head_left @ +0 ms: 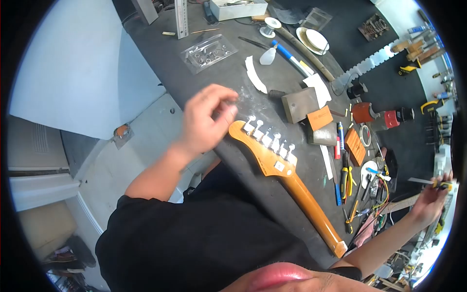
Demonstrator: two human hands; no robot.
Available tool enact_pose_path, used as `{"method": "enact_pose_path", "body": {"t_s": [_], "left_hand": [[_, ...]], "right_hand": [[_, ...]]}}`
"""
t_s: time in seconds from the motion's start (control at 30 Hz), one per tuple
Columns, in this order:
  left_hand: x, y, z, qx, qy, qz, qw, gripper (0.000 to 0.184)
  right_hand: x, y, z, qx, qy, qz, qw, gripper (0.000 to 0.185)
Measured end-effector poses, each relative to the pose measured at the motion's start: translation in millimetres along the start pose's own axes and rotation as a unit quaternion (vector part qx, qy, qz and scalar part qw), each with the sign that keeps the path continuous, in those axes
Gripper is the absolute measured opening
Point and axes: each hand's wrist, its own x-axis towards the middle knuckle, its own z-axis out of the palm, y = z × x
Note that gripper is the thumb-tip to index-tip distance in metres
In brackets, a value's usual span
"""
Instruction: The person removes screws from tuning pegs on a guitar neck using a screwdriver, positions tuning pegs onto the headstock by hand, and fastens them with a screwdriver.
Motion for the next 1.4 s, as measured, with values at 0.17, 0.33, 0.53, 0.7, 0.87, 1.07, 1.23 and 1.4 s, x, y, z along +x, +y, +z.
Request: {"method": "enact_pose_path", "body": {"t_s": [0.17, 0.33, 0.53, 0.7, 0.87, 1.07, 1.23, 1.4], "left_hand": [[91, -38, -53, 0.212, -0.068, -0.006, 0.975, 0.016], [159, -77, -47, 0.398, -0.246, -0.001, 0.884, 0.017], [174, -83, -26, 0.482, -0.272, -0.022, 0.833, 0.015], [170, -80, -18, 0.548, -0.254, -0.008, 0.797, 0.017], [168, -79, -11, 0.577, -0.264, -0.007, 0.773, 0.021], [173, -73, -4, 0.608, -0.307, -0.023, 0.731, 0.023], [178, -85, -10, 0.587, -0.302, -0.029, 0.751, 0.025], [180, -95, -32, 0.556, -0.128, 0.074, 0.818, 0.025]], "right_hand": [[-148, 39, 63, -0.062, 0.028, 0.046, 0.997, 0.059], [-200, 114, 113, 0.000, 0.094, 0.085, 0.992, 0.042], [-212, 138, 117, 0.002, 0.069, 0.110, 0.992, 0.040], [-209, 147, 105, 0.032, 0.072, 0.125, 0.989, 0.036], [-206, 156, 106, 0.043, 0.121, 0.121, 0.984, 0.036], [-204, 151, 111, 0.029, 0.144, 0.127, 0.981, 0.035], [-204, 149, 110, 0.038, 0.137, 0.120, 0.982, 0.035], [-205, 146, 113, 0.070, 0.107, 0.110, 0.986, 0.033]]}}
